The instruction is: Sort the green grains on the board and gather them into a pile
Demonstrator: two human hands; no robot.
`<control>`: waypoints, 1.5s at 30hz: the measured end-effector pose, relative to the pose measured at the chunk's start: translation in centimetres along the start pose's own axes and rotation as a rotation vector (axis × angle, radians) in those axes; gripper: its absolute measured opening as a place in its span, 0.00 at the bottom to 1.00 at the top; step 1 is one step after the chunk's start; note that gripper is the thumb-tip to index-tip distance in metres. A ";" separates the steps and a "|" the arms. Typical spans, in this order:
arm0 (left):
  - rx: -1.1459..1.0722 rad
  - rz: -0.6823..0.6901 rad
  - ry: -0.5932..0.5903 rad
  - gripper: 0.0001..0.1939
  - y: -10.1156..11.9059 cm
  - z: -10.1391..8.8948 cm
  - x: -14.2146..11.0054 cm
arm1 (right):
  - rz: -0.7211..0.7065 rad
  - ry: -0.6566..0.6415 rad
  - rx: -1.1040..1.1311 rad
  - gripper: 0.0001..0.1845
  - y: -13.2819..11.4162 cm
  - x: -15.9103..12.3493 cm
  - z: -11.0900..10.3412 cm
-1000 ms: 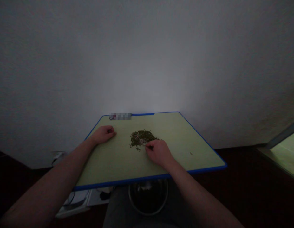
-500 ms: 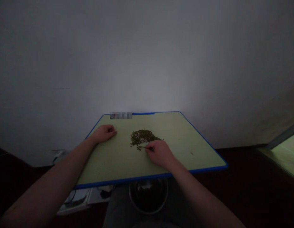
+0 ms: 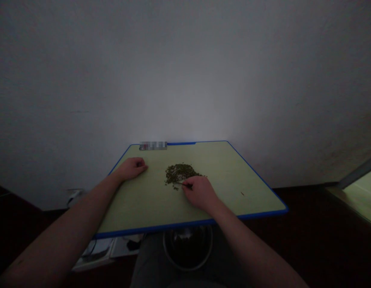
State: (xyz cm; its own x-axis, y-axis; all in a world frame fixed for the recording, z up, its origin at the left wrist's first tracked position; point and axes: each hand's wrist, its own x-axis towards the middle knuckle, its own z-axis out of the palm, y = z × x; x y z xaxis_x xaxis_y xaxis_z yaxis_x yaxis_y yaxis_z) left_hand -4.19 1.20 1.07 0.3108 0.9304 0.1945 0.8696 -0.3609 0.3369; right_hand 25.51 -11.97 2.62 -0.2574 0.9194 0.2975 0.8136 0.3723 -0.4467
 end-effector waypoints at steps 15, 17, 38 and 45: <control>0.026 0.009 -0.006 0.14 0.2 -0.1 0.0 | -0.055 -0.069 0.084 0.09 0.7 1.8 0.3; 0.025 0.005 -0.006 0.14 0.2 -0.1 0.0 | -0.086 -0.090 0.078 0.08 0.5 2.2 0.3; 0.027 0.038 0.008 0.14 -0.1 0.2 0.1 | -0.508 -0.429 0.114 0.17 -1.9 3.6 1.1; 0.036 0.027 0.004 0.15 -0.2 0.3 0.1 | -0.511 -0.514 0.109 0.16 -1.8 2.7 0.0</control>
State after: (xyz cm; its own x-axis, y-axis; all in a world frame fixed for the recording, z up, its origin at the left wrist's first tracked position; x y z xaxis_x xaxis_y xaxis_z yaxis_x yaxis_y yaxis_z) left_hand -4.24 1.38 0.73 0.3328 0.9200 0.2070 0.8742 -0.3833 0.2980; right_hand 23.34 -10.20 4.22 -0.8249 0.5610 0.0694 0.4768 0.7565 -0.4476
